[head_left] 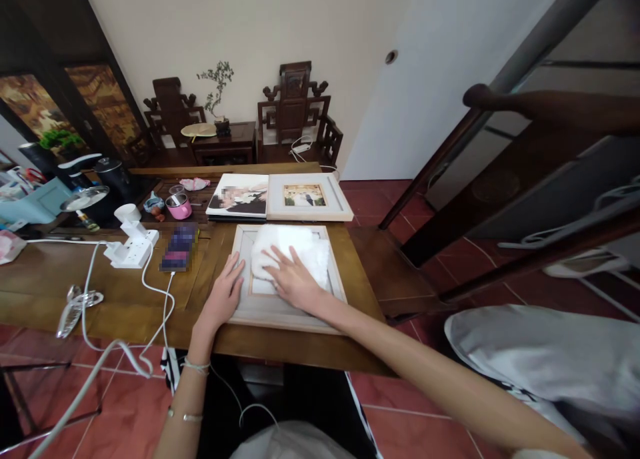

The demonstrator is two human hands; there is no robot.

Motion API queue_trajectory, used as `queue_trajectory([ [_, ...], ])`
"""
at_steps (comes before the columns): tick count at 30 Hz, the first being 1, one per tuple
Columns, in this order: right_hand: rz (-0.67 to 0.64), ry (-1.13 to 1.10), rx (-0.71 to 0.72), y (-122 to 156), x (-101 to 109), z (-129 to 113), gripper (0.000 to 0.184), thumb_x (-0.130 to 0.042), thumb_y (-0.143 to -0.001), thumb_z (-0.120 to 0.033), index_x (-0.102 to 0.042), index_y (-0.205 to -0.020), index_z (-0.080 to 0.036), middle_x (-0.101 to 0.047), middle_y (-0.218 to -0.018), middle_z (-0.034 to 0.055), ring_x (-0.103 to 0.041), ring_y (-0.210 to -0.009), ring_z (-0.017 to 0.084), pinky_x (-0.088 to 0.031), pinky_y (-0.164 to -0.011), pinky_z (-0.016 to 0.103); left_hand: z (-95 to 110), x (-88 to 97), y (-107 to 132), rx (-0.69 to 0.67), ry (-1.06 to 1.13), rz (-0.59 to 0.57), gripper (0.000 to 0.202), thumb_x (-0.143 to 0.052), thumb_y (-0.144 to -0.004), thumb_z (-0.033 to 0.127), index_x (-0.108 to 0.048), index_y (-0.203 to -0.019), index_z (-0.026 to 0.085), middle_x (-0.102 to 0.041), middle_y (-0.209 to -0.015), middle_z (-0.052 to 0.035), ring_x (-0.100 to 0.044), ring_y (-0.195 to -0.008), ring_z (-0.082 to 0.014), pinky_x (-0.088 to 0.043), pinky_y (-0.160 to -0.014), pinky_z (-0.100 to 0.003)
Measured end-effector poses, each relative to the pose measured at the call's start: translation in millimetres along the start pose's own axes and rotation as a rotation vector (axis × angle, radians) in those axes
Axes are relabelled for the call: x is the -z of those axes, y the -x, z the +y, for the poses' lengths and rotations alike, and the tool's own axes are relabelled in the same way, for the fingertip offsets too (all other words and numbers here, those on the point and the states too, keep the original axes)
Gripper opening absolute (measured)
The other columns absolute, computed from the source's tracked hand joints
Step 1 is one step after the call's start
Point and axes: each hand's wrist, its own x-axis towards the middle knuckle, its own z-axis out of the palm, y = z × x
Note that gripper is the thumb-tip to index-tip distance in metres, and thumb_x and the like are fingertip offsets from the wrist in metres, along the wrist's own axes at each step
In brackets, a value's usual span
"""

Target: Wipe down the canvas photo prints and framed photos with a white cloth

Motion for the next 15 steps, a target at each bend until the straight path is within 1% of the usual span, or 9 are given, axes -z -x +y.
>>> queue_trajectory([
  [3,0.032,0.024,-0.046,-29,-2,16,0.04,-0.046,-0.087,-0.011,-0.056,-0.126,-0.013,-0.031,-0.152,0.0171,-0.013,-0.143,0.036,-0.009,-0.109,0.067,1,0.9,-1,-0.003,-0.001,-0.008,0.047,-0.032,-0.098,0.031,-0.043,-0.14,0.013,-0.032,-0.153,-0.014,-0.022,-0.144,-0.0227,-0.023,-0.117,-0.044],
  [6,-0.017,0.02,0.011,-39,-3,12,0.04,-0.048,-0.086,-0.011,-0.057,-0.125,-0.015,-0.032,-0.152,0.0137,-0.013,-0.143,0.035,-0.008,-0.11,0.066,3,2.5,-1,0.005,0.017,-0.008,0.051,-0.029,-0.099,0.033,-0.034,-0.145,0.012,-0.032,-0.153,-0.0138,-0.024,-0.144,-0.0208,-0.021,-0.118,-0.041],
  [8,-0.076,0.005,0.071,-32,-1,0,0.039,-0.05,-0.085,-0.011,-0.058,-0.123,-0.016,-0.035,-0.151,0.0121,-0.016,-0.143,0.034,-0.011,-0.11,0.065,4,3.6,-2,0.029,0.032,0.001,0.054,-0.027,-0.099,0.036,-0.03,-0.147,0.011,-0.031,-0.153,-0.0143,-0.025,-0.143,-0.0208,-0.021,-0.118,-0.04],
  [10,-0.132,-0.011,0.12,-17,4,-15,0.039,-0.052,-0.083,-0.01,-0.06,-0.12,-0.016,-0.038,-0.149,0.0122,-0.021,-0.141,0.033,-0.016,-0.109,0.065,7,4.3,-1,0.057,0.048,0.014,0.055,-0.025,-0.099,0.038,-0.029,-0.147,0.01,-0.031,-0.153,-0.0147,-0.027,-0.143,-0.0212,-0.021,-0.118,-0.04],
  [13,-0.203,-0.039,0.192,11,16,-37,0.038,-0.054,-0.08,-0.01,-0.062,-0.116,-0.019,-0.043,-0.147,0.0097,-0.026,-0.14,0.031,-0.022,-0.109,0.063,10,4.6,-1,0.086,0.078,0.028,0.056,-0.026,-0.099,0.041,-0.029,-0.147,0.013,-0.032,-0.153,-0.0127,-0.027,-0.143,-0.0209,-0.02,-0.118,-0.038],
  [15,-0.235,-0.06,0.217,23,24,-45,0.036,-0.054,-0.08,-0.012,-0.062,-0.114,-0.021,-0.045,-0.146,0.0084,-0.027,-0.14,0.029,-0.024,-0.109,0.06,12,4.3,0,0.107,0.091,0.035,0.056,-0.027,-0.099,0.042,-0.029,-0.148,0.016,-0.03,-0.154,-0.0112,-0.026,-0.143,-0.0209,-0.019,-0.118,-0.039],
])
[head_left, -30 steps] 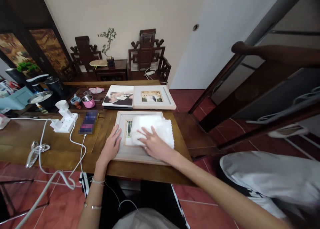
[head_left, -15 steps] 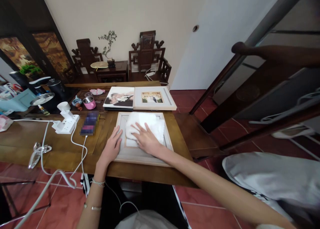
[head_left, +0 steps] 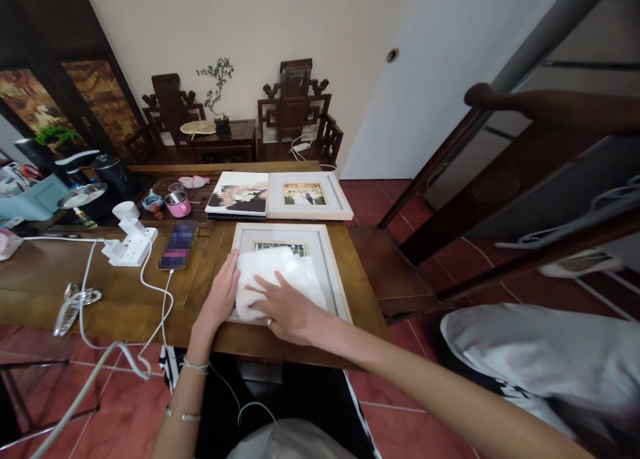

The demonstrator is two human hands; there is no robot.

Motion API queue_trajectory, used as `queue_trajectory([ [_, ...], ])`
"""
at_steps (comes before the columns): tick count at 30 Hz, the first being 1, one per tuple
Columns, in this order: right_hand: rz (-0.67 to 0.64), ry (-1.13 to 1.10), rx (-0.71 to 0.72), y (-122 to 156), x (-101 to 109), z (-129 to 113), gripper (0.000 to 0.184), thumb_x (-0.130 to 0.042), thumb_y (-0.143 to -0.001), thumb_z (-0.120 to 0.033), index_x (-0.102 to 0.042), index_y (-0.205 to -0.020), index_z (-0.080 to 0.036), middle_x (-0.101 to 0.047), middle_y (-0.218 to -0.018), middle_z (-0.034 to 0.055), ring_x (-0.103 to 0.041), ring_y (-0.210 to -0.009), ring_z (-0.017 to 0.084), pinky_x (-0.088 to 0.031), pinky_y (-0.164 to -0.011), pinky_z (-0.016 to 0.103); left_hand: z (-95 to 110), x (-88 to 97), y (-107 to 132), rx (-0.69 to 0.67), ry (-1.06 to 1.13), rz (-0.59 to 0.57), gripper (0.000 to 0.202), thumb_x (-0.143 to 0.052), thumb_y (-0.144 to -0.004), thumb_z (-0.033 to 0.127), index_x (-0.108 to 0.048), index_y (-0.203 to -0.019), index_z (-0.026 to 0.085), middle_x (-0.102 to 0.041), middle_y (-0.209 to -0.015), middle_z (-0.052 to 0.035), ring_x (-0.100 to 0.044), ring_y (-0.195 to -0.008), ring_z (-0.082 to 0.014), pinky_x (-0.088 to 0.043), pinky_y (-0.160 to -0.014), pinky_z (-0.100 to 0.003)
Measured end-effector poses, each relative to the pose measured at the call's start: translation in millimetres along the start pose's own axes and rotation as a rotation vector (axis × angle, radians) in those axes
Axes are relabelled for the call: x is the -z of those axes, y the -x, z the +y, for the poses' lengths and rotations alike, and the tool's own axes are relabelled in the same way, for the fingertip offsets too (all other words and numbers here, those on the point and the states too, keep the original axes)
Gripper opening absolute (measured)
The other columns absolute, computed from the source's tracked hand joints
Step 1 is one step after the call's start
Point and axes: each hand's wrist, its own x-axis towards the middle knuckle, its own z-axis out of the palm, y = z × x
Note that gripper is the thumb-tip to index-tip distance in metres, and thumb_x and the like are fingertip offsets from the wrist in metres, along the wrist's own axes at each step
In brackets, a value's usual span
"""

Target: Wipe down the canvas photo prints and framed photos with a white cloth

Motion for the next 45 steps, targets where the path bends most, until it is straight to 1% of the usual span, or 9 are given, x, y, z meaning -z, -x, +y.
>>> queue_trajectory([
  [3,0.0,-0.01,-0.029,-3,4,2,0.035,-0.053,-0.083,-0.013,-0.061,-0.116,-0.02,-0.046,-0.144,0.01,-0.027,-0.14,0.026,-0.023,-0.11,0.057,-1,-0.4,0,0.022,0.0,0.001,0.057,-0.028,-0.099,0.043,-0.028,-0.148,0.015,-0.029,-0.155,-0.0125,-0.026,-0.143,-0.0217,-0.02,-0.118,-0.04],
  [10,0.113,0.052,-0.18,-61,11,51,0.038,-0.046,-0.087,-0.011,-0.058,-0.122,-0.015,-0.044,-0.145,0.0144,-0.025,-0.14,0.032,-0.02,-0.108,0.064,-7,-0.4,-2,-0.006,-0.019,-0.007,0.055,-0.029,-0.098,0.043,-0.03,-0.147,0.016,-0.031,-0.154,-0.0112,-0.027,-0.143,-0.0208,-0.019,-0.118,-0.039],
  [13,0.121,0.067,-0.171,-69,12,51,0.037,-0.046,-0.087,-0.012,-0.058,-0.122,-0.012,-0.043,-0.145,0.0169,-0.024,-0.139,0.036,-0.019,-0.107,0.066,-8,-1.7,-2,0.039,0.001,0.006,0.057,-0.029,-0.098,0.043,-0.028,-0.148,0.014,-0.029,-0.154,-0.0121,-0.024,-0.144,-0.0219,-0.019,-0.118,-0.042],
  [17,0.07,0.059,-0.092,-50,6,24,0.034,-0.047,-0.088,-0.015,-0.061,-0.119,-0.012,-0.042,-0.146,0.0158,-0.024,-0.14,0.036,-0.019,-0.108,0.064,-6,-2.1,-1,0.111,0.064,0.024,0.06,-0.025,-0.099,0.043,-0.023,-0.149,0.011,-0.029,-0.154,-0.0151,-0.027,-0.143,-0.0226,-0.019,-0.117,-0.042],
  [22,-0.02,-0.002,-0.002,4,12,-6,0.035,-0.053,-0.081,-0.01,-0.066,-0.112,-0.017,-0.048,-0.143,0.0101,-0.03,-0.139,0.03,-0.023,-0.111,0.057,-3,-2.7,-2,0.128,-0.002,0.028,0.058,-0.025,-0.099,0.038,-0.029,-0.146,0.006,-0.035,-0.149,-0.0199,-0.036,-0.138,-0.0272,-0.029,-0.113,-0.044],
  [29,-0.124,-0.024,-0.234,71,39,8,0.035,-0.046,-0.074,-0.003,-0.071,-0.093,-0.018,-0.07,-0.107,0.0155,-0.04,-0.134,0.03,-0.026,-0.109,0.057,-11,-11.7,-4,0.062,-0.132,0.085,0.055,-0.038,-0.093,0.024,-0.03,-0.147,0.01,-0.038,-0.148,-0.0187,-0.044,-0.133,-0.03,-0.037,-0.109,-0.046],
  [36,-0.003,-0.037,-0.111,43,25,-8,0.029,-0.049,-0.079,-0.009,-0.067,-0.1,-0.014,-0.064,-0.118,0.018,-0.048,-0.123,0.034,-0.033,-0.104,0.055,-9,-12.9,-2,0.034,-0.097,0.12,0.054,-0.036,-0.094,0.022,-0.03,-0.146,0.011,-0.042,-0.146,-0.0184,-0.042,-0.134,-0.0278,-0.036,-0.109,-0.046],
  [41,0.001,-0.058,-0.023,9,14,-19,0.032,-0.051,-0.08,-0.011,-0.064,-0.109,-0.015,-0.058,-0.13,0.014,-0.042,-0.13,0.031,-0.027,-0.11,0.054,-6,-8.2,-2,0.067,-0.104,0.079,0.056,-0.036,-0.093,0.022,-0.027,-0.147,0.011,-0.042,-0.146,-0.0198,-0.043,-0.134,-0.0284,-0.036,-0.108,-0.047],
  [45,0.05,-0.083,-0.081,13,-1,-22,0.037,-0.05,-0.08,-0.009,-0.063,-0.115,-0.014,-0.049,-0.141,0.0139,-0.029,-0.139,0.032,-0.019,-0.114,0.055,-4,-4.5,-2,0.017,-0.066,0.029,0.057,-0.037,-0.093,0.02,-0.025,-0.149,0.017,-0.032,-0.153,-0.0137,-0.023,-0.143,-0.0258,-0.029,-0.113,-0.048],
])
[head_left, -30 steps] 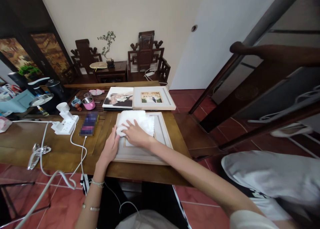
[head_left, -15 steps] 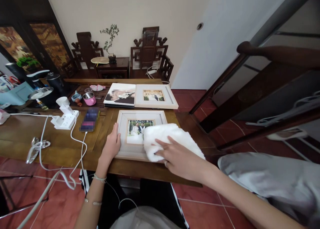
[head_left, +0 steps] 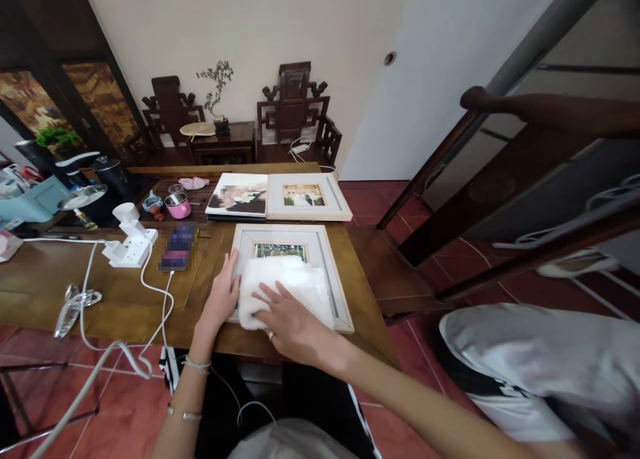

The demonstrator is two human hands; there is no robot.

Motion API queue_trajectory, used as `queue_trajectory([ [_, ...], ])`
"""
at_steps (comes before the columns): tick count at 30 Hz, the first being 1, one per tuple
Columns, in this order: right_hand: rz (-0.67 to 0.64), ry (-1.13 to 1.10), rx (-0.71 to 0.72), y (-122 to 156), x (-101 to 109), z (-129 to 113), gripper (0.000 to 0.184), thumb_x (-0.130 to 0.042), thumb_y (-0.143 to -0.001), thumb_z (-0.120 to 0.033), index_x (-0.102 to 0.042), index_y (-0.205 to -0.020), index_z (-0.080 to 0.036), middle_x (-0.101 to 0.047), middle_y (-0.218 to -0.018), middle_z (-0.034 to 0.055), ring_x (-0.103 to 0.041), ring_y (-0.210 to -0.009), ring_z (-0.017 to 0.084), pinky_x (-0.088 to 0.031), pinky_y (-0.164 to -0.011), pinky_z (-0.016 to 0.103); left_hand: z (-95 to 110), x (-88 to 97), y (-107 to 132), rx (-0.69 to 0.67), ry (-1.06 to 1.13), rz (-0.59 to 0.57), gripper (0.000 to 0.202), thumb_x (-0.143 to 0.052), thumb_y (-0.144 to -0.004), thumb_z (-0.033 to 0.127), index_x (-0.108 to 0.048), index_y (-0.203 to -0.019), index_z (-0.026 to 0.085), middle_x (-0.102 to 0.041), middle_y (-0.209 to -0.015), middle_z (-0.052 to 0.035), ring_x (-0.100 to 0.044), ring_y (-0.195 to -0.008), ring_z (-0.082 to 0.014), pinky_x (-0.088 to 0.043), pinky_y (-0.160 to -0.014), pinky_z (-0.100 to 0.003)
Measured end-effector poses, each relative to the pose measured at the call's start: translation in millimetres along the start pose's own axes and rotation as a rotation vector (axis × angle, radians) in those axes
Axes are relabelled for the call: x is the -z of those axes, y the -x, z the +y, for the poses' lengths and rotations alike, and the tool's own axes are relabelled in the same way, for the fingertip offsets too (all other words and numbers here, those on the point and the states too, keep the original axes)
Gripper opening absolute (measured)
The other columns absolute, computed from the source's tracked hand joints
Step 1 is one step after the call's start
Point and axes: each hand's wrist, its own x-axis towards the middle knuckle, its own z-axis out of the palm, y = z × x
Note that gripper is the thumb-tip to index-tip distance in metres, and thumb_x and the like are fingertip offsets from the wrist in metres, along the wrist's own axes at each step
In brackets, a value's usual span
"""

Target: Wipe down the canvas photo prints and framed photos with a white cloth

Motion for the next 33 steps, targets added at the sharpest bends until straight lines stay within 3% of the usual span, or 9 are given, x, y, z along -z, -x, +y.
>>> queue_trajectory([
  [2,0.032,-0.011,-0.042,13,-3,1,0.041,-0.049,-0.079,-0.006,-0.063,-0.116,-0.014,-0.048,-0.142,0.0149,-0.027,-0.139,0.032,-0.018,-0.114,0.057,-1,0.6,0,-0.054,0.016,-0.031,0.055,-0.036,-0.093,0.019,-0.029,-0.148,0.02,-0.032,-0.153,-0.01,-0.015,-0.145,-0.0233,-0.024,-0.115,-0.047],
  [6,0.028,0.005,-0.109,46,3,12,0.042,-0.049,-0.075,-0.004,-0.065,-0.113,-0.014,-0.047,-0.142,0.016,-0.027,-0.14,0.031,-0.019,-0.114,0.057,-4,-0.2,0,-0.105,0.023,-0.049,0.049,-0.035,-0.093,0.017,-0.041,-0.141,0.02,-0.042,-0.148,-0.0092,-0.018,-0.145,-0.021,-0.022,-0.117,-0.046],
  [11,0.112,0.032,-0.175,77,2,39,0.043,-0.047,-0.072,-0.002,-0.068,-0.106,-0.019,-0.051,-0.14,0.0107,-0.029,-0.14,0.023,-0.019,-0.116,0.051,-5,0.0,0,-0.115,0.013,-0.065,0.047,-0.036,-0.095,0.022,-0.04,-0.142,0.019,-0.033,-0.153,-0.0112,-0.018,-0.145,-0.0217,-0.021,-0.117,-0.046],
  [15,0.247,0.106,-0.194,79,-3,68,0.036,-0.046,-0.077,-0.006,-0.068,-0.103,-0.018,-0.047,-0.143,0.0119,-0.03,-0.14,0.023,-0.018,-0.116,0.051,-3,1.1,0,-0.102,0.014,-0.056,0.047,-0.037,-0.095,0.024,-0.04,-0.141,0.019,-0.028,-0.155,-0.0119,-0.021,-0.145,-0.0227,-0.022,-0.117,-0.045],
  [21,0.298,0.188,-0.309,33,9,113,0.033,-0.043,-0.087,-0.013,-0.06,-0.115,-0.009,-0.044,-0.143,0.0211,-0.024,-0.141,0.029,-0.021,-0.113,0.056,-4,1.5,0,-0.101,0.002,-0.056,0.045,-0.036,-0.095,0.023,-0.043,-0.139,0.018,-0.028,-0.155,-0.0134,-0.021,-0.145,-0.0227,-0.022,-0.117,-0.045],
  [25,0.296,0.2,-0.337,-16,23,129,0.05,-0.044,-0.079,-0.003,-0.049,-0.129,-0.004,-0.039,-0.146,0.0245,-0.017,-0.143,0.033,-0.019,-0.11,0.06,-6,1.3,0,-0.1,0.012,-0.041,0.046,-0.037,-0.095,0.023,-0.042,-0.14,0.018,-0.031,-0.154,-0.013,-0.023,-0.144,-0.0231,-0.022,-0.117,-0.044],
  [29,0.208,0.201,-0.209,-64,22,112,0.064,-0.049,-0.071,0.002,-0.047,-0.134,-0.011,-0.033,-0.151,0.0154,-0.016,-0.143,0.03,-0.016,-0.113,0.055,-8,0.3,0,-0.093,0.009,-0.019,0.054,-0.039,-0.093,0.023,-0.03,-0.146,0.014,-0.032,-0.153,-0.0156,-0.025,-0.143,-0.0231,-0.022,-0.117,-0.044],
  [33,0.139,0.207,-0.128,-93,9,84,0.063,-0.051,-0.07,0.003,-0.053,-0.129,-0.018,-0.034,-0.152,0.0088,-0.018,-0.143,0.026,-0.013,-0.115,0.051,-12,-1.8,0,-0.076,0.024,0.004,0.057,-0.04,-0.093,0.022,-0.027,-0.147,0.014,-0.033,-0.152,-0.0154,-0.028,-0.142,-0.0237,-0.024,-0.116,-0.044],
])
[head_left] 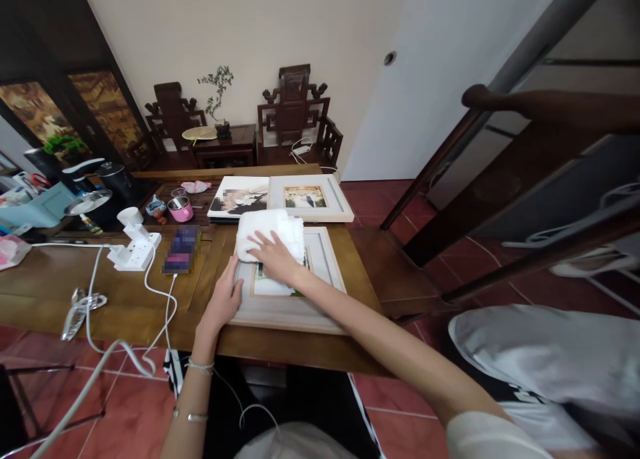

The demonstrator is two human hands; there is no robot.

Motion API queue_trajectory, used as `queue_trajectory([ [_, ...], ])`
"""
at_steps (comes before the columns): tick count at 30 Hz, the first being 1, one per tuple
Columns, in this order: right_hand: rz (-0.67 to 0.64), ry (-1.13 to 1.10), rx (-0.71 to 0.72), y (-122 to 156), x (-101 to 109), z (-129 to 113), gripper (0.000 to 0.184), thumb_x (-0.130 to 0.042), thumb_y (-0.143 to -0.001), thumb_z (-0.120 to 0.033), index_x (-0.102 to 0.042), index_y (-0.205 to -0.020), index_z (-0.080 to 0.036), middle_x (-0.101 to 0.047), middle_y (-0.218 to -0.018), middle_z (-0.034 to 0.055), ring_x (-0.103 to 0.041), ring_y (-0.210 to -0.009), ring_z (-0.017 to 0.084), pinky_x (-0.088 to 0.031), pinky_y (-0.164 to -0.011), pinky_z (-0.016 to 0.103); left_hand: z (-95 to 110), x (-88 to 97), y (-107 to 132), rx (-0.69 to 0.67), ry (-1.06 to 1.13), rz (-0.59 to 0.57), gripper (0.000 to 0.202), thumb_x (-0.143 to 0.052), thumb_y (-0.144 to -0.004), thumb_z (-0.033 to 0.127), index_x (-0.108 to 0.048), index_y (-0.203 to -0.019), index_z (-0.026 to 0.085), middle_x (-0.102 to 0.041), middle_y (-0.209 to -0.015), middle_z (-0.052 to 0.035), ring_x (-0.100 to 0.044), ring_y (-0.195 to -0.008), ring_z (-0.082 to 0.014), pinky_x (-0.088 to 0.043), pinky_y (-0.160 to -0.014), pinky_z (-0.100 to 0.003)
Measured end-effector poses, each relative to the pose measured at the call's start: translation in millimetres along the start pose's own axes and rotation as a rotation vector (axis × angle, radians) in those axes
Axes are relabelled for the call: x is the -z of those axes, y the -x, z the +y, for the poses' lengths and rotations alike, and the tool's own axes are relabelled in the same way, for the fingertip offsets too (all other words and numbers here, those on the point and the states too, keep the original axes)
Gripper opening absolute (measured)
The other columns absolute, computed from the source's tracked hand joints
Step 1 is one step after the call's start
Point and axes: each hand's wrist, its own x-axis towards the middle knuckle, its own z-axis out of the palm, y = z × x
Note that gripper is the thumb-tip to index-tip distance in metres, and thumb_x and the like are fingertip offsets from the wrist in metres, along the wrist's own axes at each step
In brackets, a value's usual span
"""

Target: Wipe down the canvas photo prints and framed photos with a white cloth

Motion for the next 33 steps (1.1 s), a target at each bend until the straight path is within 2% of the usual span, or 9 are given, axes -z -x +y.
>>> queue_trajectory([
  [3,-0.017,0.013,-0.023,1,0,-2,0.057,-0.05,-0.073,0.002,-0.056,-0.126,-0.018,-0.042,-0.147,0.0113,-0.024,-0.142,0.025,-0.015,-0.113,0.052,-2,-1.4,1,0.016,0.017,0.016,0.056,-0.039,-0.092,0.021,-0.03,-0.146,0.014,-0.035,-0.151,-0.015,-0.03,-0.141,-0.024,-0.024,-0.116,-0.043],
  [6,-0.036,0.034,-0.078,15,8,18,0.055,-0.048,-0.073,0.002,-0.059,-0.123,-0.017,-0.051,-0.139,0.0152,-0.033,-0.138,0.024,-0.019,-0.112,0.051,-1,-1.6,1,0.038,0.018,0.018,0.055,-0.039,-0.091,0.02,-0.032,-0.146,0.014,-0.037,-0.15,-0.0148,-0.032,-0.14,-0.0236,-0.025,-0.116,-0.043],
  [10,-0.051,0.073,-0.174,48,25,51,0.057,-0.045,-0.07,0.003,-0.061,-0.122,-0.014,-0.049,-0.139,0.0197,-0.043,-0.132,0.026,-0.023,-0.111,0.052,1,-0.8,1,0.049,0.008,0.021,0.054,-0.038,-0.091,0.018,-0.034,-0.145,0.011,-0.037,-0.15,-0.0164,-0.033,-0.14,-0.0233,-0.025,-0.117,-0.042],
  [13,-0.054,0.097,-0.221,81,35,61,0.056,-0.043,-0.069,0.004,-0.061,-0.12,-0.01,-0.051,-0.136,0.0229,-0.042,-0.132,0.029,-0.025,-0.109,0.054,3,-1.4,1,0.038,0.004,0.025,0.052,-0.036,-0.091,0.017,-0.036,-0.143,0.01,-0.038,-0.15,-0.0166,-0.032,-0.14,-0.023,-0.025,-0.117,-0.043],
  [16,-0.078,0.09,-0.198,116,41,48,0.057,-0.042,-0.066,0.005,-0.064,-0.116,-0.009,-0.053,-0.135,0.0216,-0.038,-0.135,0.028,-0.025,-0.112,0.051,4,-3.2,0,0.025,0.006,0.029,0.049,-0.035,-0.092,0.017,-0.043,-0.139,0.01,-0.037,-0.15,-0.0163,-0.031,-0.141,-0.0227,-0.025,-0.117,-0.043],
  [23,-0.115,-0.141,-0.021,175,37,-18,0.058,-0.043,-0.057,0.004,-0.068,-0.106,-0.016,-0.051,-0.139,0.0126,-0.033,-0.137,0.027,-0.022,-0.115,0.051,3,-3.0,0,-0.007,0.007,-0.001,0.043,-0.036,-0.092,0.015,-0.052,-0.132,0.014,-0.036,-0.151,-0.0139,-0.026,-0.143,-0.0224,-0.025,-0.116,-0.046],
  [27,-0.009,-0.152,-0.047,170,21,-19,0.048,-0.049,-0.067,-0.003,-0.067,-0.109,-0.017,-0.045,-0.144,0.0115,-0.029,-0.14,0.028,-0.021,-0.115,0.053,6,1.0,-1,-0.056,0.02,-0.019,0.042,-0.036,-0.092,0.015,-0.057,-0.128,0.017,-0.041,-0.149,-0.0111,-0.025,-0.143,-0.0219,-0.025,-0.116,-0.046],
  [30,0.092,-0.071,-0.071,148,11,1,0.035,-0.052,-0.078,-0.01,-0.067,-0.109,-0.017,-0.048,-0.142,0.0123,-0.032,-0.138,0.027,-0.022,-0.115,0.05,9,3.8,-1,-0.077,0.02,-0.012,0.041,-0.035,-0.093,0.015,-0.06,-0.125,0.017,-0.042,-0.148,-0.0111,-0.026,-0.143,-0.0218,-0.027,-0.115,-0.045],
  [33,0.155,0.01,-0.123,118,6,28,0.035,-0.053,-0.082,-0.013,-0.066,-0.113,-0.015,-0.05,-0.14,0.0141,-0.035,-0.137,0.028,-0.024,-0.114,0.05,10,5.4,-1,-0.088,0.017,-0.017,0.04,-0.036,-0.093,0.016,-0.061,-0.124,0.018,-0.044,-0.146,-0.0102,-0.027,-0.142,-0.0218,-0.028,-0.115,-0.045],
])
